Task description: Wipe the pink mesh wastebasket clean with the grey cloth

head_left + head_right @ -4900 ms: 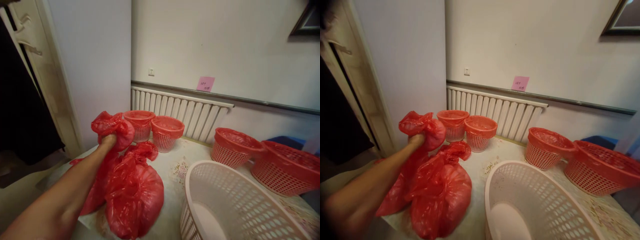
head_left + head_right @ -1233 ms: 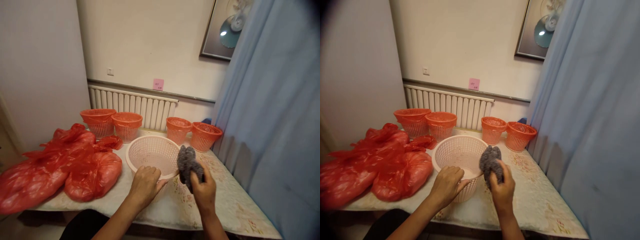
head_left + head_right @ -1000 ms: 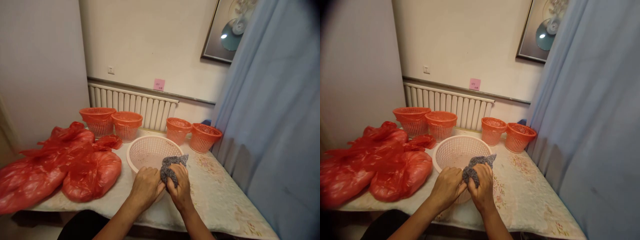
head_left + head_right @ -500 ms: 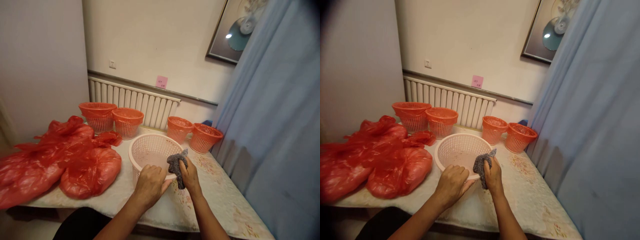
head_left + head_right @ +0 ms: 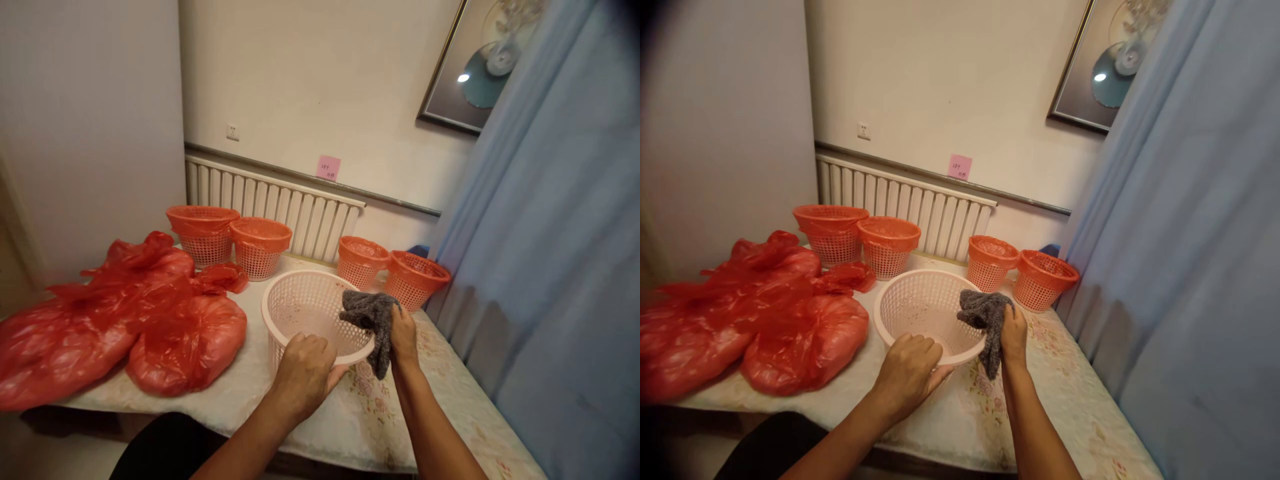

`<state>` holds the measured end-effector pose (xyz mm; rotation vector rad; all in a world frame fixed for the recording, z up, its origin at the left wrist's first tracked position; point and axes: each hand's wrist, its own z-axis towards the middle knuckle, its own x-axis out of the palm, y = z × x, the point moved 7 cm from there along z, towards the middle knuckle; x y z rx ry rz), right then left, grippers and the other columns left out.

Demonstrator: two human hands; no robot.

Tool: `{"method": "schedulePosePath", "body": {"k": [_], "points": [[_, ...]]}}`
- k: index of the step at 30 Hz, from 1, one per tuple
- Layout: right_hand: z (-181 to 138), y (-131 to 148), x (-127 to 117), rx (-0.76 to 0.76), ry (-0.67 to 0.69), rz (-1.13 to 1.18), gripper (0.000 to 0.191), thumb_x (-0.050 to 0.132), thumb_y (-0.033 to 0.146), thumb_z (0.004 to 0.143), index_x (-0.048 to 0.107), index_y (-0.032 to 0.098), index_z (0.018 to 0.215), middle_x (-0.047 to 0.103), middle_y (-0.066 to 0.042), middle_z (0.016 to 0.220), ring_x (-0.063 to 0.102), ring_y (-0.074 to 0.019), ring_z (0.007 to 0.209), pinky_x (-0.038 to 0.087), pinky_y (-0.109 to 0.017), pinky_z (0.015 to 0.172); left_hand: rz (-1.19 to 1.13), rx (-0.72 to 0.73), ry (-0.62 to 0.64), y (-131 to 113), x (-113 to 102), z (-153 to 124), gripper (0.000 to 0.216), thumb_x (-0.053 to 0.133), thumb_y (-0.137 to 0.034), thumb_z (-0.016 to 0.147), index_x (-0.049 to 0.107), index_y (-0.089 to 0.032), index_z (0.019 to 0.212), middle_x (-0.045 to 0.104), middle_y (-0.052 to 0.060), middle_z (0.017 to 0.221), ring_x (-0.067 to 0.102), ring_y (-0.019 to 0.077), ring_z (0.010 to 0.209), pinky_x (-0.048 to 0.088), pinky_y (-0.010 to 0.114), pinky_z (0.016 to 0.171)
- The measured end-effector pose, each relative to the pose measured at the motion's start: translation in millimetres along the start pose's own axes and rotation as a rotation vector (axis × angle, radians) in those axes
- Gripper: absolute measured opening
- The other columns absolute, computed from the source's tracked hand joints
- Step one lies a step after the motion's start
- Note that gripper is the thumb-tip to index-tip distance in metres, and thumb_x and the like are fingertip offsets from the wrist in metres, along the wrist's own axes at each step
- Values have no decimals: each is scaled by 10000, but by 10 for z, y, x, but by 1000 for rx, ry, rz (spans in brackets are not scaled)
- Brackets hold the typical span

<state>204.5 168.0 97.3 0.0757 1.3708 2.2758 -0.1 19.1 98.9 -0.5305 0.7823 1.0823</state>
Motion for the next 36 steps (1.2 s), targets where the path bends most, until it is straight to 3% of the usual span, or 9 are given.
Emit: {"method": "schedulePosePath", "body": {"k": [4, 9, 12, 17, 19, 22, 27, 32, 36], "points": [[-107, 299, -453, -10, -266, 93, 372, 419, 454, 852, 626, 149, 902, 647, -50, 835, 544, -177, 750, 422, -278, 694, 0, 4, -4, 0, -27, -29, 213, 538, -397, 876, 535, -207, 780, 617, 23, 764, 560, 222, 757, 351, 372, 708], [-526, 935, -862, -259, -498, -117, 346, 428, 416, 885, 616, 154, 1011, 640, -74, 917, 566, -211, 843, 415, -305, 753, 2, 5, -3, -4, -23, -34, 230, 523, -401, 885, 534, -203, 769, 619, 30, 757, 562, 222, 752, 346, 372, 702], [-834, 993, -690, -382, -401, -210, 339, 446, 395, 881, 603, 152, 1058, 644, -103, 976, 586, -240, 903, 421, -339, 801, -4, -2, 5, -7, -10, -30, 211, 518, -389, 888, 537, -207, 781, 621, 26, 767, 563, 228, 756, 347, 378, 704], [-1180, 744, 58, -545, 136, -209, 243, 502, 344, 868, 577, 206, 1053, 634, -72, 1058, 564, -237, 1021, 384, -432, 972, -32, 2, 5, -12, -41, -36, 167, 540, -346, 876, 540, -204, 788, 623, 27, 767, 567, 226, 770, 350, 373, 717], [-1226, 682, 203, -543, 205, -204, 200, 514, 337, 866, 567, 222, 1021, 635, -49, 1013, 551, -235, 1015, 321, -484, 1031, -37, 6, 8, -10, -52, -33, 135, 569, -319, 856, 540, -203, 793, 624, 26, 773, 566, 227, 780, 352, 373, 725], [-1213, 669, 246, -506, 218, -186, 141, 477, 313, 888, 561, 229, 964, 625, -31, 939, 546, -221, 970, 302, -492, 1041, -42, 6, 12, -6, -55, -26, 130, 580, -318, 849, 539, -205, 799, 627, 21, 782, 566, 229, 782, 355, 376, 724], [-1144, 597, 182, -448, 192, -139, 166, 427, 290, 897, 576, 224, 929, 639, -39, 918, 559, -220, 970, 390, -417, 955, -41, -1, -4, -15, -44, -30, 166, 560, -354, 866, 533, -207, 793, 626, 20, 787, 564, 233, 783, 351, 382, 721], [-884, 347, 58, -251, 30, -68, 246, 453, 368, 858, 595, 183, 938, 651, -64, 945, 577, -214, 911, 428, -351, 843, -35, 12, -13, -11, -20, -25, 205, 531, -387, 883, 529, -206, 787, 624, 22, 769, 560, 224, 756, 344, 373, 706], [-516, 221, -112, -45, -47, 84, 265, 474, 397, 822, 604, 166, 821, 619, -11, 794, 541, -165, 748, 428, -287, 720, -11, 3, -8, 22, 0, -23, 187, 556, -381, 869, 530, -210, 798, 622, 22, 779, 557, 227, 759, 342, 372, 704]]}}
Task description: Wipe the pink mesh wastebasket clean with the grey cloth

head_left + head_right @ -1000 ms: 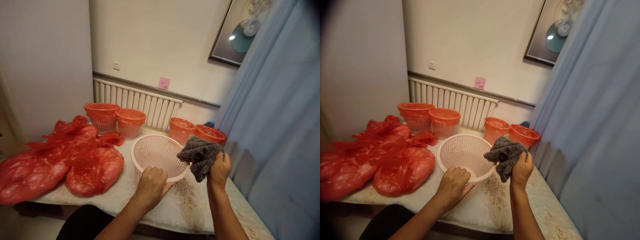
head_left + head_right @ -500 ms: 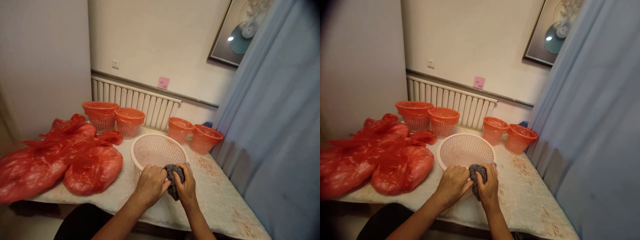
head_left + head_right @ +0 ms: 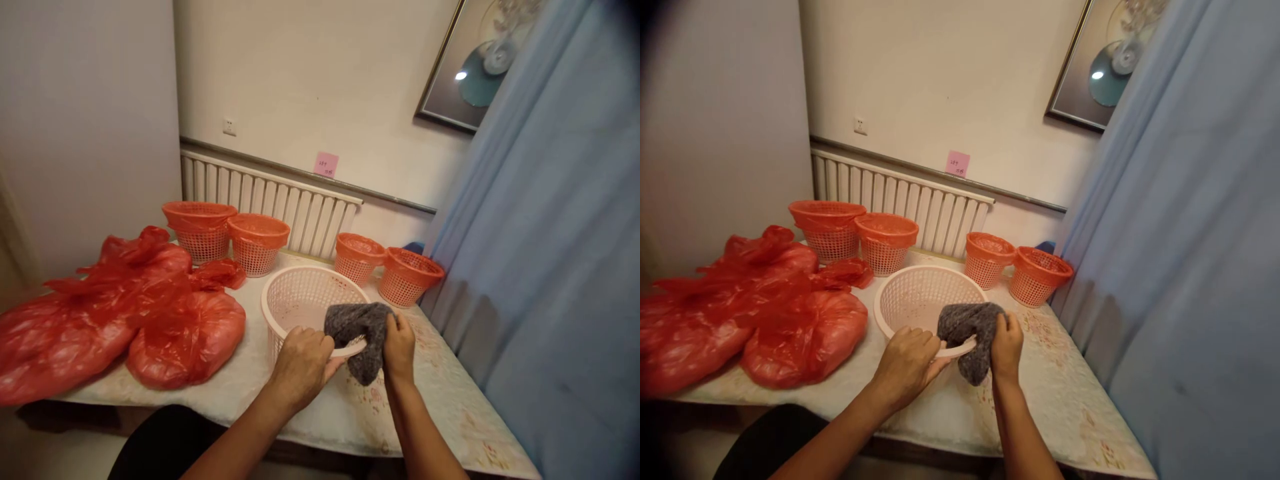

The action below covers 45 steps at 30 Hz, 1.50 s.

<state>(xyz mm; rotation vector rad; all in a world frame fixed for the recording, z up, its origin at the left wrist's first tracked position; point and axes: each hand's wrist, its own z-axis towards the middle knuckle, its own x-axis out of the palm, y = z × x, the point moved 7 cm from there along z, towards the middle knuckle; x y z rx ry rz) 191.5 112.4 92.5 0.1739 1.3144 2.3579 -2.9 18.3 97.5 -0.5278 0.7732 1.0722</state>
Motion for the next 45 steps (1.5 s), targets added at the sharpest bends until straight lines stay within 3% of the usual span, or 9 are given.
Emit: {"method": "schedulePosePath", "body": {"k": [5, 8, 11, 14, 19, 22, 25, 34, 45], "points": [[263, 364, -611, -51, -332, 208, 265, 495, 411, 839, 592, 166, 866, 514, 49, 694, 445, -107, 593, 393, -229, 572, 14, 8, -4, -1, -9, -39, 201, 559, -392, 866, 528, -209, 789, 613, 22, 770, 552, 226, 754, 340, 373, 705], [90, 882, -1066, -247, -639, 136, 209, 535, 353, 851, 611, 168, 914, 527, 17, 764, 479, -127, 666, 420, -265, 639, 15, 14, -2, -11, -22, -38, 214, 553, -400, 869, 527, -209, 779, 613, 21, 764, 556, 227, 756, 341, 374, 709], [-201, 1309, -1266, -379, -818, -102, 175, 557, 315, 853, 631, 181, 939, 563, -22, 830, 522, -172, 765, 424, -315, 737, 22, 10, -2, -13, -35, -20, 208, 543, -395, 876, 527, -211, 779, 614, 17, 764, 558, 229, 759, 344, 378, 714], [-357, 1347, -1083, -378, -684, -321, 186, 579, 325, 834, 634, 188, 947, 602, -35, 849, 546, -196, 783, 421, -331, 745, 31, 13, -2, -19, -36, -10, 207, 530, -393, 883, 530, -210, 785, 613, 18, 766, 559, 231, 762, 344, 378, 708], [-560, 806, -182, -400, -69, -327, 176, 527, 345, 862, 597, 184, 877, 624, -40, 830, 579, -193, 784, 463, -338, 744, 32, 14, 7, -28, -21, -15, 209, 542, -393, 875, 536, -207, 778, 620, 23, 762, 563, 232, 762, 339, 377, 708], [-733, 638, 219, -548, 161, -328, 188, 524, 308, 861, 590, 198, 998, 630, -76, 1047, 544, -242, 1055, 397, -470, 961, 24, 11, 10, -22, -19, -14, 166, 554, -355, 869, 537, -209, 793, 618, 18, 765, 562, 230, 776, 339, 378, 725], [-742, 544, 309, -552, 228, -336, 262, 541, 305, 850, 574, 212, 1092, 576, -91, 1209, 423, -267, 1246, 305, -542, 1054, 16, 18, 11, -20, -19, -5, 151, 560, -347, 865, 536, -211, 804, 616, 15, 774, 559, 229, 780, 339, 379, 728], [-383, 247, 278, -318, 265, -316, 305, 443, 294, 857, 590, 170, 1094, 536, -132, 1299, 389, -252, 1307, 298, -487, 1088, 4, 34, -7, -22, -8, 33, 212, 505, -390, 897, 534, -211, 788, 622, 23, 766, 558, 224, 758, 328, 375, 702], [304, 124, 437, -298, 500, -495, 274, 423, 269, 776, 616, 167, 941, 663, -71, 951, 601, -211, 890, 449, -367, 843, -13, 48, -28, -15, -13, 25, 202, 533, -383, 879, 530, -207, 781, 610, 25, 754, 549, 220, 744, 332, 371, 699]]}}
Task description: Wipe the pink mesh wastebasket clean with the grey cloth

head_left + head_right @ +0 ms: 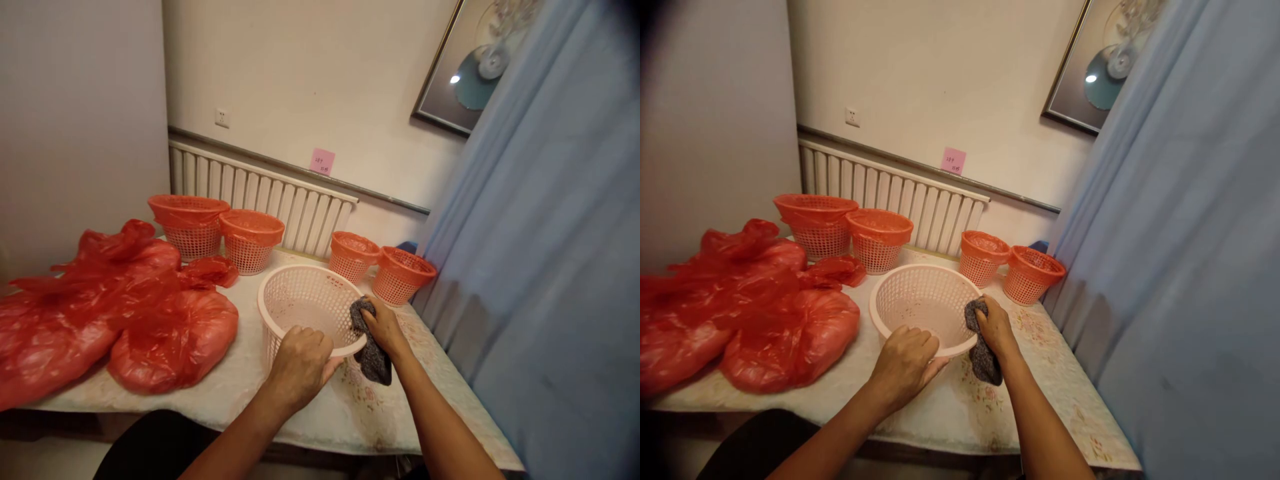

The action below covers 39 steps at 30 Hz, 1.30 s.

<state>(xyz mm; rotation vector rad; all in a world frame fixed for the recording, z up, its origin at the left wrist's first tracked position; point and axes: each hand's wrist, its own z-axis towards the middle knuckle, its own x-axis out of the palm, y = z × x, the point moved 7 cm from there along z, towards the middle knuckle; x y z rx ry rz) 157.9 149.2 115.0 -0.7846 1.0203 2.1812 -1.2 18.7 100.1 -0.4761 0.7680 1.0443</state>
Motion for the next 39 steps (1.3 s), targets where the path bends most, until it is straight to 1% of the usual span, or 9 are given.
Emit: {"method": "schedulePosePath", "body": {"k": [5, 11, 18, 21, 25, 29, 34, 36, 39], "points": [[246, -115, 62, -18, 88, -85, 218, 435, 254, 779, 605, 174, 891, 653, -50, 889, 578, -198, 823, 432, -328, 777, -19, -2, 1, 11, 16, -2, 214, 541, -403, 871, 528, -209, 783, 611, 22, 761, 550, 223, 741, 337, 376, 700], [612, -237, 174, -61, 130, -116, 187, 438, 265, 797, 591, 162, 825, 630, -32, 793, 546, -179, 744, 413, -296, 718, -43, 6, -10, 23, 29, -7, 206, 547, -401, 868, 519, -213, 789, 611, 16, 764, 544, 221, 737, 331, 376, 693], [1156, -88, 501, -105, 181, -151, 136, 444, 210, 789, 552, 164, 719, 581, -8, 678, 497, -140, 649, 364, -237, 626, -81, -1, -29, 21, 59, -40, 243, 617, -441, 810, 512, -223, 791, 605, 1, 752, 524, 218, 712, 318, 373, 662], [1356, 141, 736, -161, 220, -122, 131, 454, 199, 793, 556, 169, 716, 597, -17, 693, 498, -139, 639, 363, -237, 612, -92, -2, -41, 21, 84, -53, 259, 614, -460, 807, 511, -223, 792, 600, -1, 741, 518, 213, 699, 317, 374, 666], [1555, 581, 1093, -265, 280, -65, 151, 439, 202, 825, 574, 169, 764, 615, -19, 752, 511, -136, 666, 383, -235, 641, -106, 7, -62, 22, 128, -66, 298, 622, -489, 790, 502, -216, 788, 593, 1, 724, 516, 204, 681, 314, 371, 664], [1582, 1105, 1458, -386, 376, -1, 167, 431, 195, 849, 595, 169, 831, 629, -20, 795, 529, -136, 692, 405, -239, 677, -110, 19, -77, 27, 153, -71, 316, 632, -499, 777, 499, -212, 779, 589, 0, 720, 519, 199, 685, 321, 371, 665], [1194, 1771, 1736, -580, 527, 95, 144, 489, 198, 854, 615, 198, 924, 646, -9, 922, 566, -136, 834, 422, -228, 789, -136, 5, -78, 40, 114, -81, 308, 638, -486, 777, 500, -211, 776, 595, 0, 722, 526, 198, 687, 342, 367, 661], [941, 1999, 1723, -688, 577, 145, 154, 506, 184, 846, 616, 192, 953, 639, -21, 944, 568, -144, 868, 428, -241, 822, -129, 1, -74, 43, 90, -83, 305, 641, -483, 775, 508, -209, 779, 603, 0, 725, 534, 200, 684, 356, 366, 652], [526, 2259, 1551, -884, 647, 228, 164, 511, 190, 850, 613, 179, 978, 626, -48, 974, 561, -165, 928, 435, -285, 878, -109, -3, -79, 51, 70, -90, 302, 635, -486, 778, 529, -204, 761, 616, 6, 705, 554, 201, 663, 386, 365, 642]]}}
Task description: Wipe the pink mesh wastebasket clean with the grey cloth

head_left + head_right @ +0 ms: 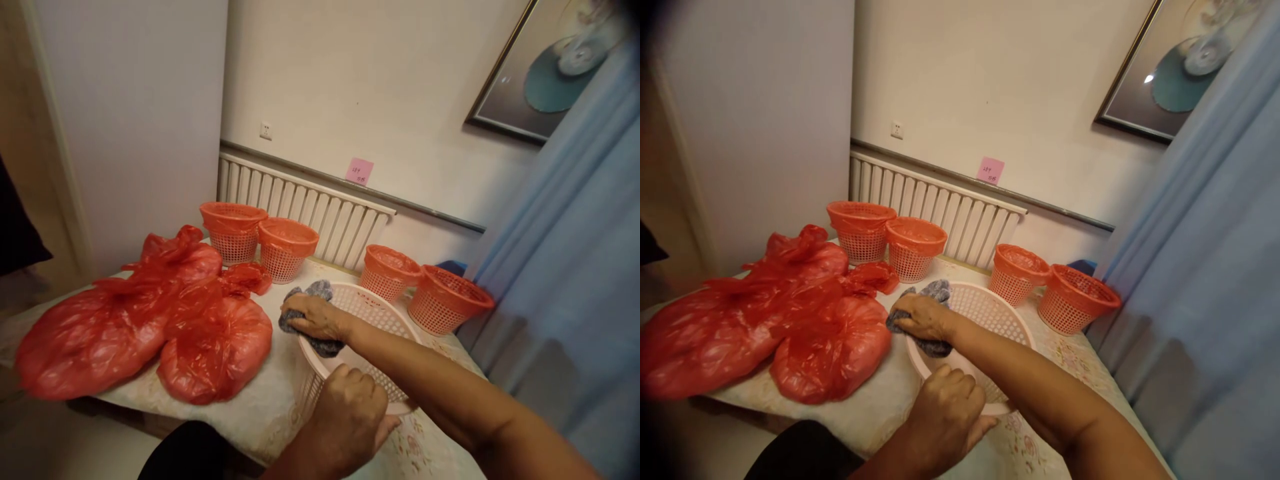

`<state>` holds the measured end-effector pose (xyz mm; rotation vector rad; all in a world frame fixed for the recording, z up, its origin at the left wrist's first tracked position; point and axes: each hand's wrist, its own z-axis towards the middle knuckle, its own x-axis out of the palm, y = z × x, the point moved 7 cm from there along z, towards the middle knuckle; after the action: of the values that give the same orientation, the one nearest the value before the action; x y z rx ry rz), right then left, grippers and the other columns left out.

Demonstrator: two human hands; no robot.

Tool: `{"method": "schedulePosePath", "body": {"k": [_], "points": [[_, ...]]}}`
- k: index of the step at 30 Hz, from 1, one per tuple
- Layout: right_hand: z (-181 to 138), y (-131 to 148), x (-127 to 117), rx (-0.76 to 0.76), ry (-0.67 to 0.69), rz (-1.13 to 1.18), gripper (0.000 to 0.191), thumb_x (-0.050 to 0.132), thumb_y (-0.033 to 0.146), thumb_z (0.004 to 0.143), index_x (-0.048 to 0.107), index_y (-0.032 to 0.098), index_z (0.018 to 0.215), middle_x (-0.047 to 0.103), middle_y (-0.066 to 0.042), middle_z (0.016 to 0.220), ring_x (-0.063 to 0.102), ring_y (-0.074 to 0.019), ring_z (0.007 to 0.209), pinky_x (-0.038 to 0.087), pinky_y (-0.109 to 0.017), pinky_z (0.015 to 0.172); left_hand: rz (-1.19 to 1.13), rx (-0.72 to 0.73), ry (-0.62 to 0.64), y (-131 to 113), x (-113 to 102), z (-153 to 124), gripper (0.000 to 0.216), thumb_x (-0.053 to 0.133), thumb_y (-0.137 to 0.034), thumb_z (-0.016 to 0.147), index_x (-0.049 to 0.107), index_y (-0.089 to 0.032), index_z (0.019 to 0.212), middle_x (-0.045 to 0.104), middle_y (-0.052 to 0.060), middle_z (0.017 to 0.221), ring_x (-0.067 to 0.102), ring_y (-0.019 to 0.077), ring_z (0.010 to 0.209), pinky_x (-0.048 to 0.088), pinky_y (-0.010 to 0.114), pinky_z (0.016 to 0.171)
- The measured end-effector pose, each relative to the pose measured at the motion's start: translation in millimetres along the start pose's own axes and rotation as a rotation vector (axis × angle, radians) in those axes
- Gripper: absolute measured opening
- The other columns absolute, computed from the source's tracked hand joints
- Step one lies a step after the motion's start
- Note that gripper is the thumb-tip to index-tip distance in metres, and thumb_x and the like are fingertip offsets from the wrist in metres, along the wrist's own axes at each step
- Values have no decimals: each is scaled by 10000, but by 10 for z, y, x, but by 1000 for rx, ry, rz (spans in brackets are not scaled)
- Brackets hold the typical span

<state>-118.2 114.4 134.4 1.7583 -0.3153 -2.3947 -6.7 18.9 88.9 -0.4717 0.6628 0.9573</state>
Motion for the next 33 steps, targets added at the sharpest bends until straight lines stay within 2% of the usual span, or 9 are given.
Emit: {"method": "schedulePosePath", "body": {"k": [4, 7, 10, 13, 15, 18, 24, 29, 33], "points": [[-272, 553, 13, -138, 120, 77, 139, 521, 256, 873, 625, 203, 947, 636, -39, 1007, 554, -168, 1014, 436, -297, 922, -30, -18, 1, 5, 45, -57, 247, 604, -444, 813, 602, -197, 801, 667, 23, 719, 604, 199, 667, 439, 345, 642], [-490, 828, 16, -133, 229, 114, 113, 533, 284, 873, 630, 229, 889, 655, -9, 948, 567, -165, 1011, 446, -279, 913, -84, -57, 8, -15, 95, -128, 271, 560, -409, 850, 633, -204, 1013, 719, 42, 878, 642, 202, 736, 476, 326, 677], [-593, 900, 16, -64, 262, 85, 89, 542, 274, 866, 625, 259, 893, 662, 2, 934, 569, -166, 1012, 440, -277, 923, -131, -86, 17, -42, 121, -170, 331, 570, -424, 842, 611, -227, 1105, 720, 41, 979, 650, 216, 804, 487, 328, 727], [-538, 829, 6, -94, 196, 51, 102, 559, 263, 854, 625, 253, 931, 652, -12, 968, 556, -171, 1025, 432, -289, 934, -150, -119, 8, -2, 102, -154, 223, 604, -402, 824, 645, -239, 970, 721, 17, 868, 646, 210, 761, 473, 329, 690], [-440, 692, 4, -116, 127, 35, 120, 568, 255, 850, 624, 228, 952, 643, -25, 965, 555, -172, 1003, 435, -294, 920, -118, -107, 15, 30, 71, -118, 186, 630, -404, 804, 641, -225, 853, 704, 15, 786, 634, 214, 720, 455, 341, 652], [-264, 378, 1, -61, 38, -10, 121, 578, 243, 849, 623, 205, 955, 636, -26, 924, 560, -162, 928, 438, -282, 876, -49, -56, 28, 41, 4, -63, 247, 653, -445, 776, 594, -206, 767, 668, 24, 743, 602, 228, 703, 432, 378, 662], [-48, -364, -136, 253, -122, -115, 130, 603, 206, 828, 633, 197, 954, 648, -18, 914, 565, -144, 849, 420, -237, 797, -40, -45, 37, 31, -41, -40, 277, 655, -463, 777, 536, -213, 770, 624, 6, 740, 556, 216, 707, 383, 391, 695], [-123, -960, -325, 426, -203, -179, 111, 549, 210, 844, 633, 184, 913, 656, -25, 912, 556, -154, 841, 399, -245, 786, -33, -26, 64, 26, -13, -40, 306, 643, -495, 778, 526, -214, 807, 618, 4, 765, 542, 218, 723, 351, 389, 706], [-433, -1400, -531, 599, -267, -229, 129, 530, 243, 840, 634, 182, 884, 664, -38, 895, 563, -168, 811, 405, -257, 758, -38, -31, 78, 38, -19, -21, 313, 638, -504, 780, 517, -218, 816, 616, 0, 782, 538, 217, 741, 332, 383, 711]]}}
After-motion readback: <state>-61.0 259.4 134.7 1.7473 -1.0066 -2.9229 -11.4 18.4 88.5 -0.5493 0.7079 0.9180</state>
